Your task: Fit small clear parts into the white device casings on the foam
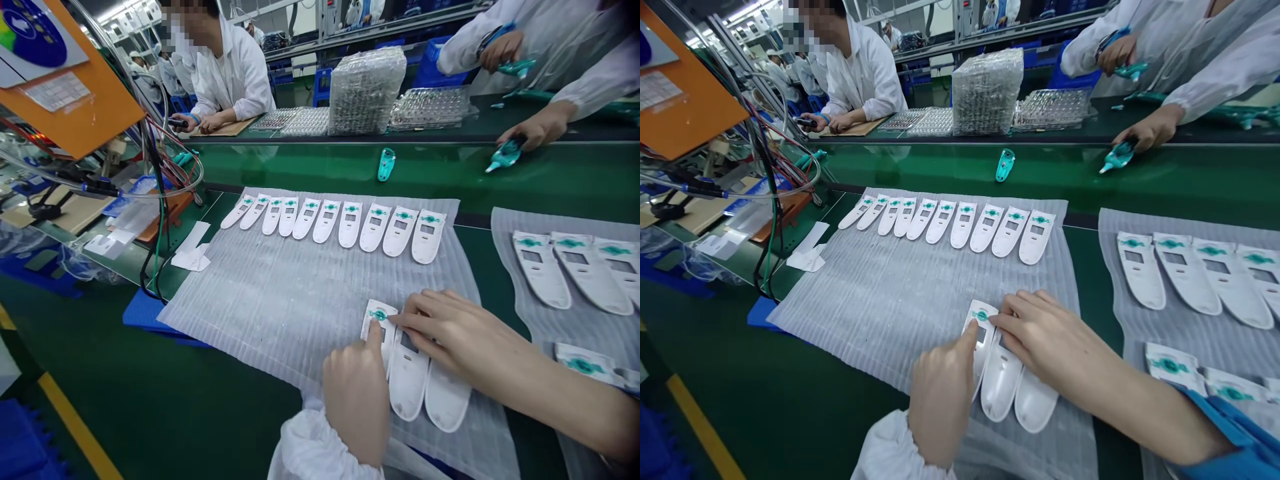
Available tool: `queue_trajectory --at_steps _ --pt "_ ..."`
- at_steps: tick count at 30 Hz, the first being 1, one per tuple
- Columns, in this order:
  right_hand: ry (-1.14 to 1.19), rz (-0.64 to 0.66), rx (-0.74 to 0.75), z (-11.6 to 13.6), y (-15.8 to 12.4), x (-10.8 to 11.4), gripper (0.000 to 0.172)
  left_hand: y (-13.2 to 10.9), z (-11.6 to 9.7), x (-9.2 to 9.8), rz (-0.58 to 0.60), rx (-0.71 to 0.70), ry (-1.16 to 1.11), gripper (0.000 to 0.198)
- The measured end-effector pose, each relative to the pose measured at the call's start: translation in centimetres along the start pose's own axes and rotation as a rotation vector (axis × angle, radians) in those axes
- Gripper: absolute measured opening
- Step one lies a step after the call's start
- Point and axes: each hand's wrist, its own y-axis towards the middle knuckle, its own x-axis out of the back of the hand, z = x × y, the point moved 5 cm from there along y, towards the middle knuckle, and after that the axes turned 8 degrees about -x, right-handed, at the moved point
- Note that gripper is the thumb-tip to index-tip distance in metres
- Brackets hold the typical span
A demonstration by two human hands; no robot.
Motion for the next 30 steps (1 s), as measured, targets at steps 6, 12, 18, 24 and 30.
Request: queue_trajectory --at_steps 6,12,18,24,30 --pt "-0.099 -0.07 0.055 0.6 0.0 -0.4 0.031 0.6 -0.4 0.3 0.007 0.005 0.099 0.059" --pt "-0.186 -0.101 0.112 1.2 0.0 -0.7 0.028 0.7 -0.3 -0.2 0.008 -0.016 0.093 0.056" --pt "-0.265 -0.156 0.159 2.0 0.1 -0.6 0.029 0.6 -0.3 -0.5 0.018 -0.012 0.057 0.059" --pt "-0.308 -0.18 0.185 2.2 0.0 -0.9 0.031 0.9 -0.5 -0.6 0.046 0.007 0.071 0.059" --pt "-0.329 -0.189 0.19 2.1 -0.2 -1.2 0.03 1.2 -0.5 -1.1 0.048 0.008 0.098 0.058"
